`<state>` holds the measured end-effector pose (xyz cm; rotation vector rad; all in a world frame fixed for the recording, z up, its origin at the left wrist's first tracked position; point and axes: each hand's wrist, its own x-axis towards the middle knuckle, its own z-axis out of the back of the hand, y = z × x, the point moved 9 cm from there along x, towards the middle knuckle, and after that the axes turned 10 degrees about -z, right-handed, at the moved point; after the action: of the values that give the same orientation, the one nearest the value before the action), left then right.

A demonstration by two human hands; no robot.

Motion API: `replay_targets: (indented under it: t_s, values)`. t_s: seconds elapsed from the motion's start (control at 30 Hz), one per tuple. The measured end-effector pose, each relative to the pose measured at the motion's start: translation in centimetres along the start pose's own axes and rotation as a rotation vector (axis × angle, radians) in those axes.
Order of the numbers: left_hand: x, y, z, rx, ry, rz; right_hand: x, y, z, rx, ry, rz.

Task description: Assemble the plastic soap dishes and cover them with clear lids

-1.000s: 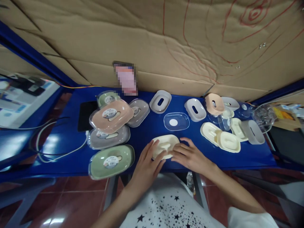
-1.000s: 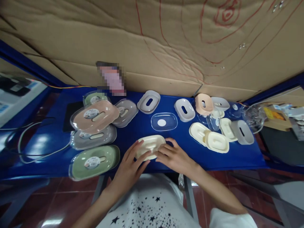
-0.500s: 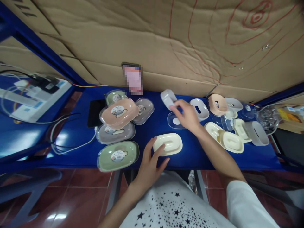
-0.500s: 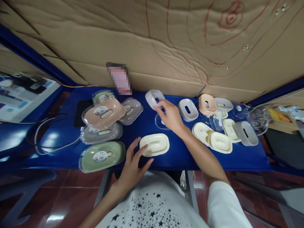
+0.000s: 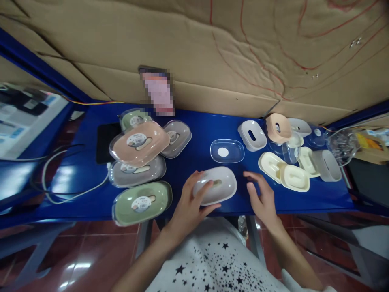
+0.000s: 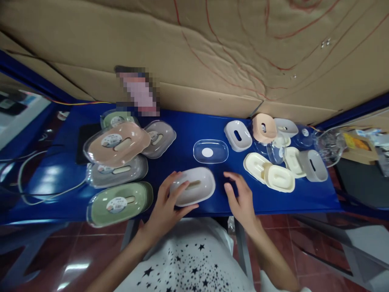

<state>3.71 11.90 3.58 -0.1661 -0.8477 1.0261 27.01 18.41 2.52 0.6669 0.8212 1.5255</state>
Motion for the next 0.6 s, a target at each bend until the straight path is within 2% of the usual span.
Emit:
replay_targets:
  t_s: [0.07,0.17,0.27,0.37,0.5,0.6]
  values:
    - [-0.3,0.1,-0.9,0.037,0.070,-0.029,-0.1,0.7,-0.2,-0.164,0.028,0.175]
    - [-0.5,0.3,-1.9,0.075,0.159,-0.071,-0.7,1.6,-3.1,-0.377,0.204,0.445]
    - [-0.7,0.6,-2.3,0.118,0.226,-0.090,-1.0,1.7,-5.3,-0.527,0.242,0.599]
    - [-1.0,0.9,-2.6,0.146,0.290,-0.080,-1.1,1.8,-5.9,-0.581,0.250,0.653]
    - [-1.3,1.2,-2.4,0.114,0.308,-0.066,-0.1,2.2,-5.2,-0.533,0.301,0.661]
    - [-1.2,1.3,-2.0,0.068,0.278,-0.044,3.2,2.0,-3.2,-0.521,0.180,0.562]
